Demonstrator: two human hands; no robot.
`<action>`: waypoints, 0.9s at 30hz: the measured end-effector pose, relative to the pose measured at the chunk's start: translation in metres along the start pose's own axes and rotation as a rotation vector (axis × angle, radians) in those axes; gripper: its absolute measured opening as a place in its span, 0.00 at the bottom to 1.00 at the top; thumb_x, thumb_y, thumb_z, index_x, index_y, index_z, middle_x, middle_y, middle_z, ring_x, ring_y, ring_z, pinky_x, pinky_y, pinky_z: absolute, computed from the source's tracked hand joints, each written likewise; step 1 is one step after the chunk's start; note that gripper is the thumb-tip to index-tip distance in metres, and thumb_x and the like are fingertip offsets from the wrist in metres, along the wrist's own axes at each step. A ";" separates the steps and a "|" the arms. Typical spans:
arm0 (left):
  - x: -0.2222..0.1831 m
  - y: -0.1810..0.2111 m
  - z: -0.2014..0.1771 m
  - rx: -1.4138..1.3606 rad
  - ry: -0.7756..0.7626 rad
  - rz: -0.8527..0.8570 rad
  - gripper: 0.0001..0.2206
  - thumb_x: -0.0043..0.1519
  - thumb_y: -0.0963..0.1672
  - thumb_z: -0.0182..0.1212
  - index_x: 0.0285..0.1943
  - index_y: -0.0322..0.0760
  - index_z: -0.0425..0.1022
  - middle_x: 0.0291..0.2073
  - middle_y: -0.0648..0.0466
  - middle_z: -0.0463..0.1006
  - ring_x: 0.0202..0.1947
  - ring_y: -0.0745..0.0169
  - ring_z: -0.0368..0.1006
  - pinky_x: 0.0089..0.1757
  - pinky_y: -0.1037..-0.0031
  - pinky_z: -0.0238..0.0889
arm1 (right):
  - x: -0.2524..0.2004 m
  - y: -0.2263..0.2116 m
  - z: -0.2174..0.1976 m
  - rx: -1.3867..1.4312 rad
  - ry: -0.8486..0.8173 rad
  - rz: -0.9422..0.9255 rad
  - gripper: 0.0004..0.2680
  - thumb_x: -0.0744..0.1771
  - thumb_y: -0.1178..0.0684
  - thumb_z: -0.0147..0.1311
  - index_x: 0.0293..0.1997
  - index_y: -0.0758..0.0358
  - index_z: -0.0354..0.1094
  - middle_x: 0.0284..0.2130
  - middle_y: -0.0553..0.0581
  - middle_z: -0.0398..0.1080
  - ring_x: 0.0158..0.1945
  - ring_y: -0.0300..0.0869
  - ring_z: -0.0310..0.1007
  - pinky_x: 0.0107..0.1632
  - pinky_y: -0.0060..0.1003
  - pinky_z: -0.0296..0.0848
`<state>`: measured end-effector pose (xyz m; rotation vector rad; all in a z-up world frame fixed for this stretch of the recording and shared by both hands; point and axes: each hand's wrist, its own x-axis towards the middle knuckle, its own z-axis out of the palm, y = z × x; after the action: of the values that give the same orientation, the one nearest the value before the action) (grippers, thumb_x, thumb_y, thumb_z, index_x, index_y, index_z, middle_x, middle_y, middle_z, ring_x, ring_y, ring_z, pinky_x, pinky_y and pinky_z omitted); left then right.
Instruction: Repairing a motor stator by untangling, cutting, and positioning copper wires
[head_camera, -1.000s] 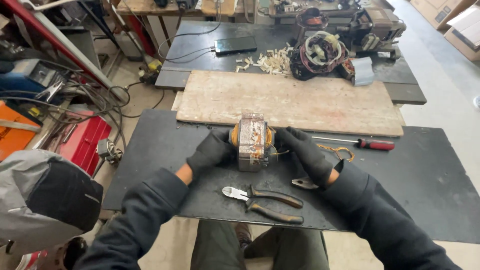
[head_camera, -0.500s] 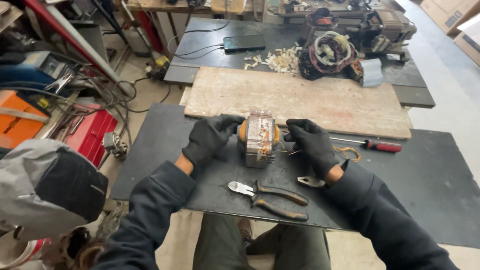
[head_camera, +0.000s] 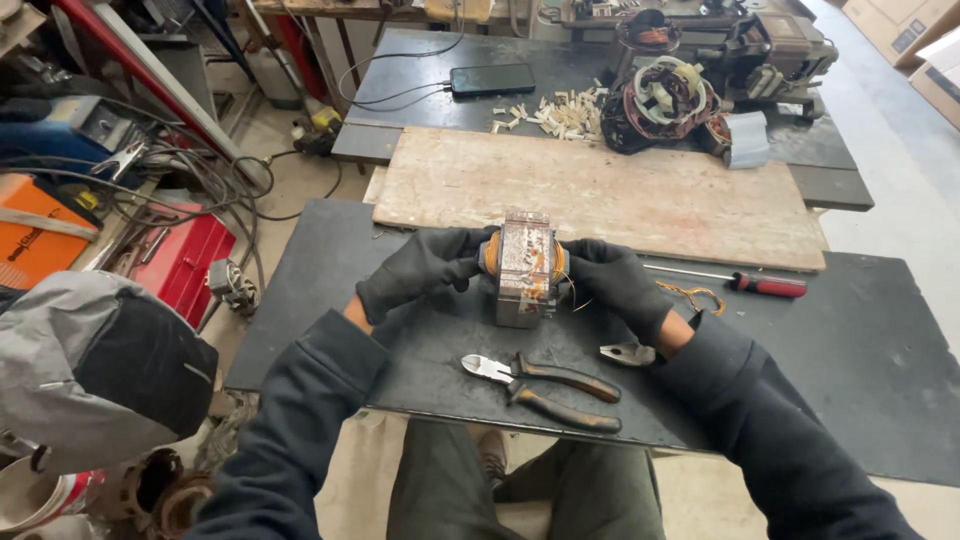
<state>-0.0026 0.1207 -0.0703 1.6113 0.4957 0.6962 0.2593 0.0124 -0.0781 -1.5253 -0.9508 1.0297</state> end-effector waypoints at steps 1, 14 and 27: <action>0.002 -0.011 -0.002 -0.114 -0.011 -0.017 0.19 0.60 0.37 0.65 0.60 0.21 0.74 0.35 0.43 0.82 0.31 0.62 0.80 0.27 0.82 0.72 | 0.000 0.001 0.000 -0.063 0.021 -0.003 0.11 0.63 0.55 0.67 0.49 0.61 0.78 0.31 0.61 0.78 0.32 0.41 0.78 0.32 0.35 0.80; 0.010 -0.068 0.012 0.336 0.180 -0.189 0.19 0.60 0.47 0.72 0.60 0.47 0.80 0.47 0.49 0.84 0.52 0.49 0.79 0.54 0.64 0.72 | -0.013 -0.009 -0.016 -0.347 -0.094 -0.021 0.14 0.67 0.37 0.53 0.50 0.50 0.75 0.32 0.57 0.79 0.45 0.47 0.80 0.54 0.46 0.71; 0.003 -0.011 0.033 0.475 0.216 -0.312 0.14 0.59 0.49 0.68 0.53 0.48 0.82 0.37 0.51 0.86 0.41 0.51 0.83 0.47 0.63 0.74 | -0.015 0.001 -0.020 0.151 -0.291 0.015 0.04 0.66 0.57 0.58 0.36 0.67 0.73 0.29 0.55 0.75 0.37 0.39 0.77 0.41 0.31 0.75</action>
<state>0.0229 0.0998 -0.0826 1.8459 1.1105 0.5400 0.2733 -0.0084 -0.0750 -1.2813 -1.0362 1.3290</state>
